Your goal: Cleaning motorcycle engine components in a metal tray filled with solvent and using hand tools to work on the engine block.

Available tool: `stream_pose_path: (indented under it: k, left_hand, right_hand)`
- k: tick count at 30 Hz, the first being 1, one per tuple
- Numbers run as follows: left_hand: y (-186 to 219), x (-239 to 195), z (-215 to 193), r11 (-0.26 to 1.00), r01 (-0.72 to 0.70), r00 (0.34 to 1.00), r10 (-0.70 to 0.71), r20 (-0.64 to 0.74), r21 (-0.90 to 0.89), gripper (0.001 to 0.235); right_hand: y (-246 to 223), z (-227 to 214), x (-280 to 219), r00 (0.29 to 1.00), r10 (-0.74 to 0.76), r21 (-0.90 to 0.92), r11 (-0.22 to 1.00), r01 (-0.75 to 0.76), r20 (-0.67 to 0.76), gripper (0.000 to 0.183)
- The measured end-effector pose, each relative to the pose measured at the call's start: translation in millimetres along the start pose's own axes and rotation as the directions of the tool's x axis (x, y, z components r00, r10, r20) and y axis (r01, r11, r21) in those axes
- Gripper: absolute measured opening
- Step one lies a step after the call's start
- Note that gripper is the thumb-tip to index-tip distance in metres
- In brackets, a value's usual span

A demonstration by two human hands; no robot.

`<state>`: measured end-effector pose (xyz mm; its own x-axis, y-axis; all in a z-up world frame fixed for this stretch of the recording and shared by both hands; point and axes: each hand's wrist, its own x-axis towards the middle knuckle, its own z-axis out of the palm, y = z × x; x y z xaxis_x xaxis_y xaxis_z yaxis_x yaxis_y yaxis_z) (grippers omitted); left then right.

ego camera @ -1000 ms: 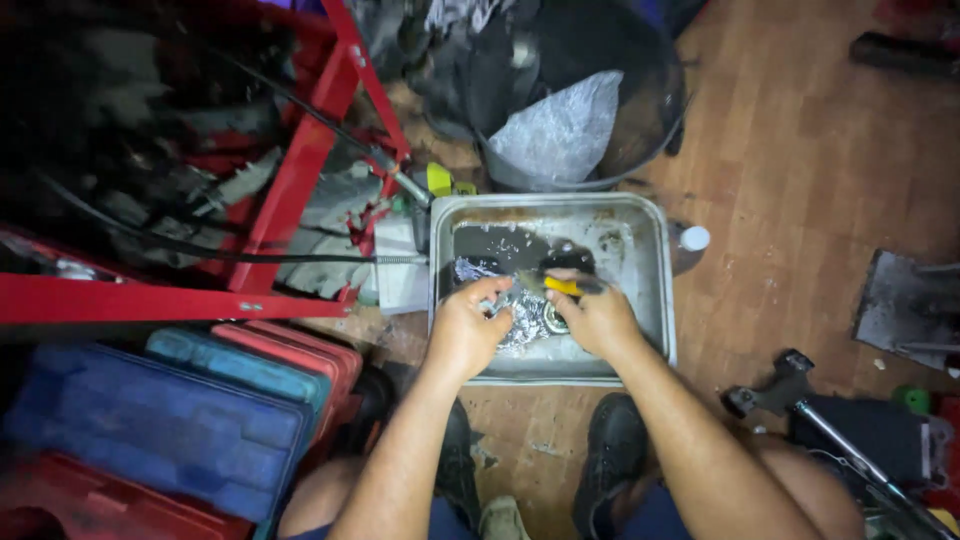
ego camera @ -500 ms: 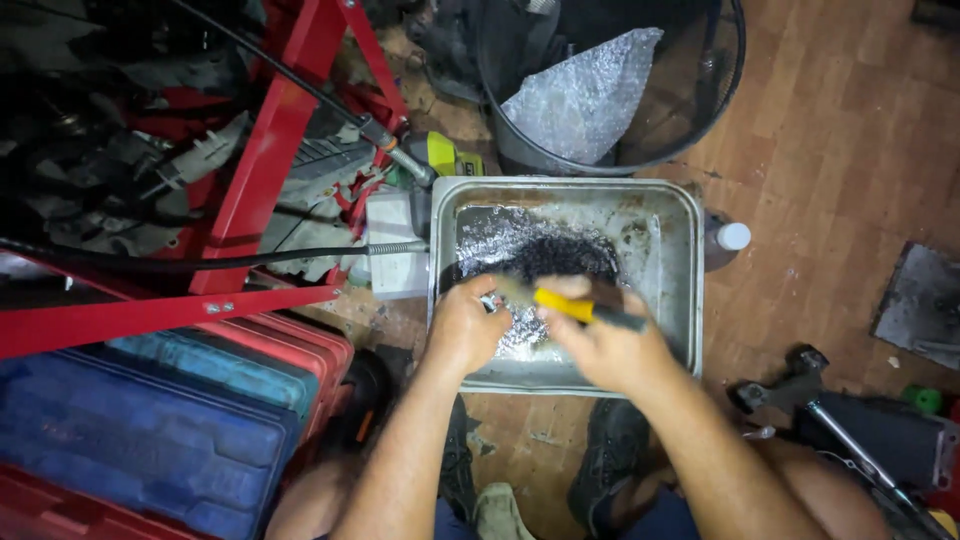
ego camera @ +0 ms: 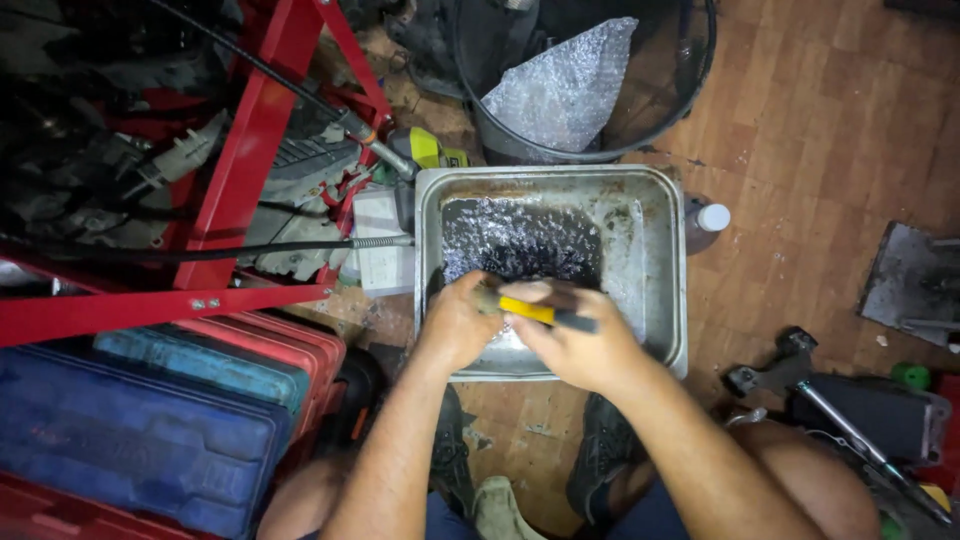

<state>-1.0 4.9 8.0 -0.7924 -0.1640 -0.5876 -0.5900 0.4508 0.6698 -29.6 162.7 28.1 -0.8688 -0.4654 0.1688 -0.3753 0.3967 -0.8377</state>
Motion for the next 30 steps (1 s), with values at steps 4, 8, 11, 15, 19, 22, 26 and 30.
stream_pose_path:
  k: [4,8,11,15,19,22,26,30]
  left_hand:
    - [-6.2,6.2,-4.1,1.0,-0.013,1.0,0.013,-0.003,0.008,0.045]
    - [-7.6,5.9,1.4,1.0,-0.01,1.0,0.01,-0.003,0.024,0.042]
    - [-7.6,4.7,2.5,0.999,-0.019,1.0,0.018,0.023,0.042,0.043]
    - [-0.1,-0.5,-11.6,1.0,0.013,1.0,-0.013,0.007,-0.011,0.046]
    - [-22.5,13.7,5.6,0.997,0.029,0.999,-0.031,0.019,0.078,0.044]
    - [-35.1,24.1,20.4,0.994,0.006,1.0,-0.004,-0.02,0.106,0.046]
    - [-17.8,11.5,4.7,0.976,0.016,0.999,-0.005,-0.051,0.216,0.034]
    - [-22.0,19.0,17.4,0.96,0.019,0.998,-0.003,-0.056,0.279,0.032]
  right_hand:
    - [36.4,-0.2,-6.7,0.999,-0.042,-0.189,0.981,0.039,-0.011,0.014]
    - [22.2,3.9,-7.6,0.999,-0.005,-0.022,1.0,0.004,-0.048,0.012]
    - [13.2,-4.4,7.3,0.999,0.051,-0.104,0.993,-0.052,-0.012,0.015]
    - [76.8,-0.6,-8.1,0.975,0.216,-0.384,0.905,-0.18,0.053,0.022]
    - [32.4,9.9,-11.2,0.993,0.118,-0.112,0.987,-0.119,-0.015,0.022]
    - [30.0,9.8,-10.5,0.997,0.052,-0.023,0.998,-0.053,-0.052,0.022]
    - [29.9,-0.3,-11.5,0.999,-0.019,-0.218,0.976,0.01,-0.037,0.015]
    - [43.6,16.8,-14.3,0.969,-0.214,-0.046,0.977,0.209,-0.126,0.008]
